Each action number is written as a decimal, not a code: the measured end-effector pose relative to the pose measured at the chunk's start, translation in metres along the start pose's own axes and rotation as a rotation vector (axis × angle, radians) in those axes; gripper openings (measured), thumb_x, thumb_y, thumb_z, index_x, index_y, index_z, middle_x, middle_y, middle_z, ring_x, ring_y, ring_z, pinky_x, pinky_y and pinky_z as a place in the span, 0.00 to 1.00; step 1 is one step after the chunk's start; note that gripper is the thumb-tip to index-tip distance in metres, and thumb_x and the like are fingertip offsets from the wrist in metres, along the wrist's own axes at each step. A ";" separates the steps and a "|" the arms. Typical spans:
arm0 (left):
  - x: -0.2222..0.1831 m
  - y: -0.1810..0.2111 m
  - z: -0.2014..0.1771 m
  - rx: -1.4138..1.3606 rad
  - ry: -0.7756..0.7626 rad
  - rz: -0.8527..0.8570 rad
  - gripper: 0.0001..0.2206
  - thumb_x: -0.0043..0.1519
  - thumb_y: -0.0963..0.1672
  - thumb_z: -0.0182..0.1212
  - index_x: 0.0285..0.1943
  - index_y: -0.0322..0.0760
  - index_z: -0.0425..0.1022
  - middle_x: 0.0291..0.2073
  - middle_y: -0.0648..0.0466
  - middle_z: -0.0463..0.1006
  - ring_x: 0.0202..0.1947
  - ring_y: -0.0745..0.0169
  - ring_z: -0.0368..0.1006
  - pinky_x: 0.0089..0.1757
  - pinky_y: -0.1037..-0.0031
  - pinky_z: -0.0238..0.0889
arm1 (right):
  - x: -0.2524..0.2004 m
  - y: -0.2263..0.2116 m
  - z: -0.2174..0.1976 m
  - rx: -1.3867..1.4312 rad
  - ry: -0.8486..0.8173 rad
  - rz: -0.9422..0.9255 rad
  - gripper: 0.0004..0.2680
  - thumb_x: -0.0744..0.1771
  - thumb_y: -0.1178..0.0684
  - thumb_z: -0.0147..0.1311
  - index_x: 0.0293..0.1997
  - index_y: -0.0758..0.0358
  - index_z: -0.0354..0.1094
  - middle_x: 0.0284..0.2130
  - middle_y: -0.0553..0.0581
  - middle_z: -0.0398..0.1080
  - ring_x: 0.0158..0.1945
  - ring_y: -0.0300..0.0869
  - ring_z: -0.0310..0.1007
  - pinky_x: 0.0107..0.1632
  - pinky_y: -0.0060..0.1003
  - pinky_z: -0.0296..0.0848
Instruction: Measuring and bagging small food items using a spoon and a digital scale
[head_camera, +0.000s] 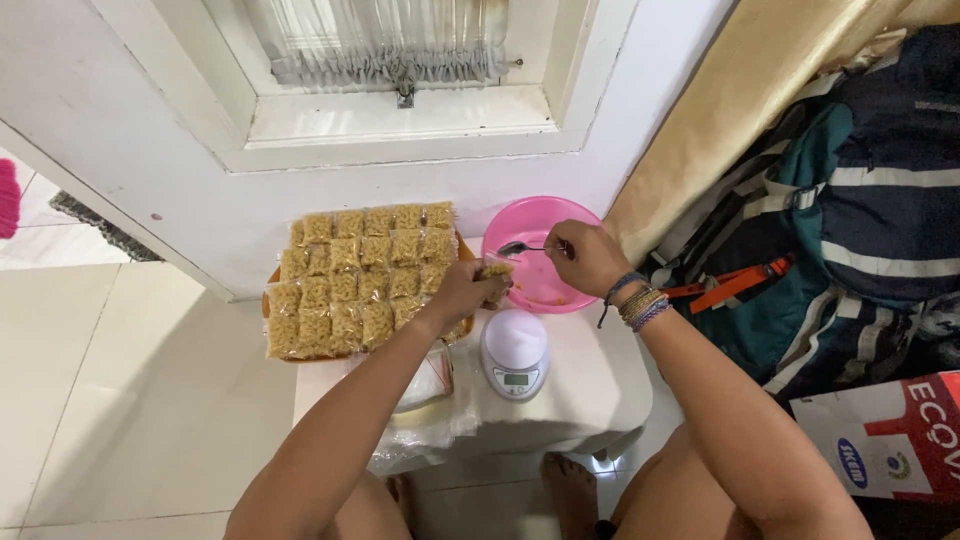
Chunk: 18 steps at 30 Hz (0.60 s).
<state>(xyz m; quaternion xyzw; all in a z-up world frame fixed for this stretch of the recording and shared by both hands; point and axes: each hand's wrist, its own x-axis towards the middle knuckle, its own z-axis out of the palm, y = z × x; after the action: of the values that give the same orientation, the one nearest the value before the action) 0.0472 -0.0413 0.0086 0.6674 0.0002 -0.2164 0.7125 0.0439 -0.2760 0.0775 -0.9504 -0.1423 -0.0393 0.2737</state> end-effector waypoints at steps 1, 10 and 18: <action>0.002 -0.003 0.000 0.001 0.001 -0.001 0.15 0.56 0.41 0.70 0.51 0.29 0.78 0.31 0.45 0.77 0.27 0.59 0.78 0.29 0.75 0.79 | 0.001 -0.002 0.001 0.002 -0.001 0.000 0.03 0.64 0.55 0.55 0.38 0.57 0.71 0.33 0.60 0.75 0.43 0.59 0.78 0.45 0.53 0.76; 0.010 -0.008 0.000 0.055 -0.023 -0.006 0.16 0.56 0.41 0.70 0.51 0.27 0.77 0.31 0.41 0.77 0.29 0.54 0.78 0.31 0.71 0.79 | 0.005 0.000 0.006 -0.143 -0.085 -0.029 0.03 0.64 0.53 0.54 0.31 0.57 0.67 0.26 0.56 0.70 0.37 0.56 0.77 0.40 0.51 0.75; 0.006 -0.010 0.000 0.033 -0.095 0.018 0.21 0.54 0.42 0.73 0.55 0.26 0.76 0.33 0.43 0.77 0.31 0.57 0.78 0.32 0.74 0.79 | 0.008 0.016 0.009 -0.114 -0.179 0.065 0.05 0.62 0.49 0.56 0.31 0.56 0.71 0.27 0.57 0.76 0.42 0.59 0.78 0.42 0.53 0.75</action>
<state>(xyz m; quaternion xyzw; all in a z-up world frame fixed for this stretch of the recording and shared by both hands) 0.0495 -0.0429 -0.0023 0.6679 -0.0434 -0.2413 0.7027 0.0567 -0.2816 0.0627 -0.9682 -0.1327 0.0467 0.2068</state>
